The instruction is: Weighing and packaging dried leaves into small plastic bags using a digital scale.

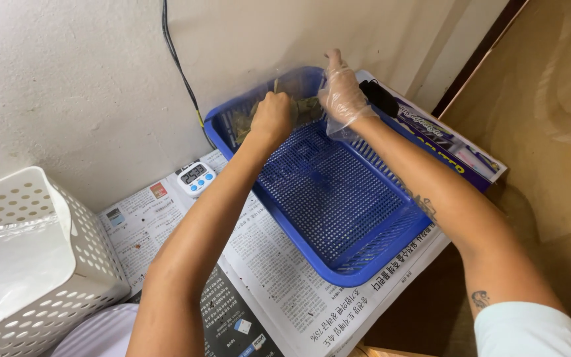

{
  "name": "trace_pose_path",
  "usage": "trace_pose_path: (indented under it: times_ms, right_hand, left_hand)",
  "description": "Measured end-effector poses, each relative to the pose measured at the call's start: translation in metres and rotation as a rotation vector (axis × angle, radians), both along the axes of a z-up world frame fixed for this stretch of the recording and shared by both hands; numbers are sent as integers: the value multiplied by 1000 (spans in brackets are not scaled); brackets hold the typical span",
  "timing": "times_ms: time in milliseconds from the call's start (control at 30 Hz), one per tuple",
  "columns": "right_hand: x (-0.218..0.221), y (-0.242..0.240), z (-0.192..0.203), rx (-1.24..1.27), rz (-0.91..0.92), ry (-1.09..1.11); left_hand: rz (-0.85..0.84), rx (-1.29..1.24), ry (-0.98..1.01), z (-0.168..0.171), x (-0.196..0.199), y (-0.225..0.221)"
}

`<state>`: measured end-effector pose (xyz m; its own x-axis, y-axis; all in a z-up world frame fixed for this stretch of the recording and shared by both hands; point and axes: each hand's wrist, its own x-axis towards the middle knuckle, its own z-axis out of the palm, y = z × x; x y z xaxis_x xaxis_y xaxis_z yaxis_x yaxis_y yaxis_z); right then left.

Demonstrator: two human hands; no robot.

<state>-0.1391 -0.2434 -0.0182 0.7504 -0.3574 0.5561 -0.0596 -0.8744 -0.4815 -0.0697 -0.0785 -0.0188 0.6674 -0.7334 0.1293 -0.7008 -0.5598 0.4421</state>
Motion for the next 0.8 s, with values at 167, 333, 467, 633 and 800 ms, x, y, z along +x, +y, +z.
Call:
trace_pose_path:
  times_ms: [167,333,467,633,800]
  right_hand:
    - [-16,20,2,45,-29,34]
    - [15,1,-41,-6,-55,301]
    - [33,1,-63,-59,-109,467]
    - [27,12,-66,-112,-166,478]
    - [23,26,-56,24,-140,529]
  left_hand:
    - [152,-127,-71,-11,8,-14]
    - [123,-209,-184,-13,10,-13]
    - [81,-197,-137,-23,14,-14]
    - [126,-146,-524,-5,16,-3]
    - [117,-132,-939,-9,23,16]
